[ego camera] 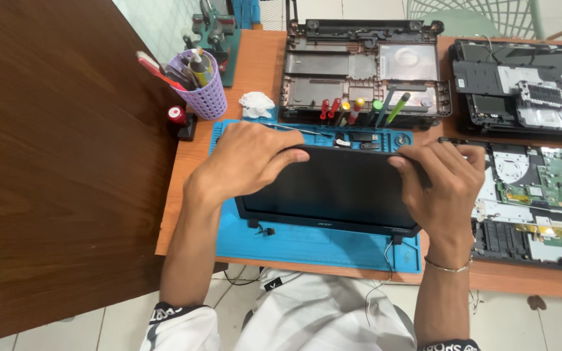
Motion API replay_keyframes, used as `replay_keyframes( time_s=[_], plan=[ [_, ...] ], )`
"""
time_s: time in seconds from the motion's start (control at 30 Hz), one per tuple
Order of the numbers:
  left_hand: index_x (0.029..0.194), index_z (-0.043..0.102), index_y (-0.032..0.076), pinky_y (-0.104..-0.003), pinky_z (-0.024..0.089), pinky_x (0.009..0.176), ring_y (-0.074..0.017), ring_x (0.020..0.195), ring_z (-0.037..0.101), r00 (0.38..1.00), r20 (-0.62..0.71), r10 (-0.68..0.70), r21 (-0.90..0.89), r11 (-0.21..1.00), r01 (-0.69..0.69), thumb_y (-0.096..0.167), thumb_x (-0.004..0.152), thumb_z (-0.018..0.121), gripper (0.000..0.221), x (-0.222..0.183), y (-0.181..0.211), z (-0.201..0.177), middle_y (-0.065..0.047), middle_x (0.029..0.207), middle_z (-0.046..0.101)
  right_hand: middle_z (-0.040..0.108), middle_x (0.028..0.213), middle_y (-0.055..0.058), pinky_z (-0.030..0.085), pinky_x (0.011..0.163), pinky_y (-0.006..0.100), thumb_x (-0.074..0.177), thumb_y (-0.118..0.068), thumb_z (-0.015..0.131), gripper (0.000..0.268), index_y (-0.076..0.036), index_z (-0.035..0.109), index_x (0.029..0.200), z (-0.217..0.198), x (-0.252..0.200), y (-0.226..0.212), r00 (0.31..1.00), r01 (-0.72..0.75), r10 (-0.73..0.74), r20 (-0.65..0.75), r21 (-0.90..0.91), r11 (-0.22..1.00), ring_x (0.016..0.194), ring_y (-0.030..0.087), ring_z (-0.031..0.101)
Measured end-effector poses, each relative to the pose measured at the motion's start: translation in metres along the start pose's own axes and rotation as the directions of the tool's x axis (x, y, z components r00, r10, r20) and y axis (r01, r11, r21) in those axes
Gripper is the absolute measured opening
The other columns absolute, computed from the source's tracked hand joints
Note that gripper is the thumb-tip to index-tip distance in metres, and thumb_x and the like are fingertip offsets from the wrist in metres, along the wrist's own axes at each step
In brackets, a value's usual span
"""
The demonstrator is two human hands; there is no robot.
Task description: The person reattaches the screen panel and bezel of a laptop by hand, routing wires and pressing the components into place at a workbench.
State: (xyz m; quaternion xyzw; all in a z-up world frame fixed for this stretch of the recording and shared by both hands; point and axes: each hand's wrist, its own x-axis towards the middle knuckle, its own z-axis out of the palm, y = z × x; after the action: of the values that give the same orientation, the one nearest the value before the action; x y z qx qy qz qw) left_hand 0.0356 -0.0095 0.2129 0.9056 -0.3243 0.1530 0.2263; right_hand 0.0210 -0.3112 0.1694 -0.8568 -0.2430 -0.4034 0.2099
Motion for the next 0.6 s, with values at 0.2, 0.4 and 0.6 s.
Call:
replay_keyframes(
  time_s=[0.2, 0.4, 0.6],
  plan=[
    [0.083, 0.066, 0.009, -0.051, 0.044, 0.057, -0.0384, 0.063, 0.063, 0.999, 0.001, -0.039, -0.007, 0.999, 0.039, 0.036, 0.096, 0.066, 0.030, -0.003, -0.003, -0.001, -0.012, 0.064, 0.064, 0.066, 0.083, 0.001, 0.036, 0.085, 0.033, 0.099, -0.017, 0.087, 0.019, -0.010, 0.071, 0.093, 0.004, -0.005, 0.005, 1.000, 0.005, -0.005, -0.013, -0.002, 1.000, 0.079, 0.019, 0.060],
    [0.089, 0.072, 0.011, -0.050, 0.046, 0.059, -0.0390, 0.064, 0.063, 0.997, -0.021, -0.074, 0.031, 0.997, 0.074, 0.038, 0.094, 0.068, 0.027, -0.014, -0.007, -0.012, -0.015, 0.062, 0.063, 0.065, 0.084, 0.002, 0.037, 0.087, 0.034, 0.096, -0.019, 0.088, 0.019, -0.010, 0.071, 0.095, -0.004, 0.000, -0.009, 0.999, -0.021, 0.024, 0.036, -0.068, 0.997, 0.080, 0.020, 0.060],
    [0.087, 0.072, 0.011, -0.051, 0.046, 0.056, -0.0384, 0.064, 0.066, 0.996, -0.033, -0.079, 0.045, 0.996, 0.080, 0.038, 0.090, 0.070, 0.027, -0.011, 0.005, -0.010, -0.015, 0.062, 0.065, 0.069, 0.090, 0.004, 0.043, 0.079, 0.037, 0.086, -0.023, 0.089, 0.026, -0.009, 0.071, 0.098, -0.006, 0.022, -0.030, 0.990, 0.073, -0.070, 0.122, -0.017, 0.997, 0.080, 0.024, 0.063]
  ],
)
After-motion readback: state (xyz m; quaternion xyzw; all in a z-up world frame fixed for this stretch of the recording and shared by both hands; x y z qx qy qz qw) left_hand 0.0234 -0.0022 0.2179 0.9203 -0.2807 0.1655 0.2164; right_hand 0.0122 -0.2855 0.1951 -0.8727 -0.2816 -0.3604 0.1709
